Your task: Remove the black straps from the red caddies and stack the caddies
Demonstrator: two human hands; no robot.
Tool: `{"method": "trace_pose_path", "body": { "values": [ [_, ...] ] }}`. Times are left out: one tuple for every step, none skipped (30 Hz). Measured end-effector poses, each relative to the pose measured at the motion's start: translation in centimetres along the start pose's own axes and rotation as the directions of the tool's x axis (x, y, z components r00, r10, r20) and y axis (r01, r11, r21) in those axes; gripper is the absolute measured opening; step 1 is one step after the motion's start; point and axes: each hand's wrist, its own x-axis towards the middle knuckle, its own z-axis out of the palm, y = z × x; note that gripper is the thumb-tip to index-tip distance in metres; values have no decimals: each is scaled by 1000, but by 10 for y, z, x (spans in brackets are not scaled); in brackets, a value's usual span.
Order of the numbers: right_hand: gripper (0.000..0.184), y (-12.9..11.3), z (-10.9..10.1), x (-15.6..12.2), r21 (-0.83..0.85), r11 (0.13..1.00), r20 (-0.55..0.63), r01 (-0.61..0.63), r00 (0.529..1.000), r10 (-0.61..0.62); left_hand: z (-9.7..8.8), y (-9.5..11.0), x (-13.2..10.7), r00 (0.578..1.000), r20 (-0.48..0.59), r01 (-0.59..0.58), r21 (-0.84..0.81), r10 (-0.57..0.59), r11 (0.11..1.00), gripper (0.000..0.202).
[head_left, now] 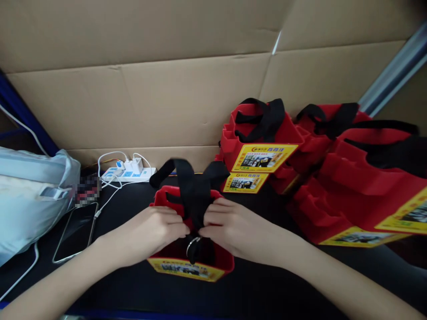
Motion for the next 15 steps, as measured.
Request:
{"method": "trace_pose_path", "body": {
  "values": [
    [19,0,3,4,-4,1000,66,5,998,-4,4,-3,3,1000,18,17,15,-17,1000,24],
    [16,0,5,9,5,1000,124,7,992,-8,7,-6,6,999,29,37,21,-38,999,24],
    [15,-1,4,13,21,1000,176,5,984,-9,8,-7,8,998,41,56,16,-57,998,23],
    [17,-2,2,16,41,999,216,-2,976,-7,8,-7,9,996,60,69,-1,-69,998,22],
    [21,-3,-2,18,63,998,241,-9,971,-7,6,-6,9,994,81,77,-27,-74,997,19],
    [24,-5,-7,18,90,996,244,-13,970,-10,4,-5,7,991,106,83,-62,-76,995,18],
    [25,-7,-12,16,122,992,220,-16,975,-11,0,-3,3,990,118,93,-98,-81,991,19],
    [24,-8,-17,12,160,987,171,-25,985,-3,-5,-2,-1,990,104,110,-127,-97,986,20],
    [24,-8,-21,5,200,979,91,-47,995,30,-10,-2,-7,990,57,135,-145,-128,980,21],
    [23,-6,-22,-3,243,965,-7,-94,995,99,-15,-5,-13,985,-24,168,-149,-173,974,21],
    [22,-1,-22,-12,285,943,-109,-169,972,207,-19,-9,-18,966,-124,207,-142,-225,968,20],
    [23,5,-20,-21,332,906,-199,-263,919,340,-22,-16,-22,935,-227,248,-134,-273,960,21],
    [27,13,-16,-30,385,850,-262,-359,841,474,-24,-25,-23,895,-317,285,-135,-314,949,22],
    [35,23,-11,-38,448,782,-281,-433,762,583,-25,-36,-23,859,-370,316,-159,-354,935,26],
    [45,32,-5,-43,529,703,-254,-475,702,666,-25,-47,-21,831,-384,345,-211,-402,915,32]
  ]
}}
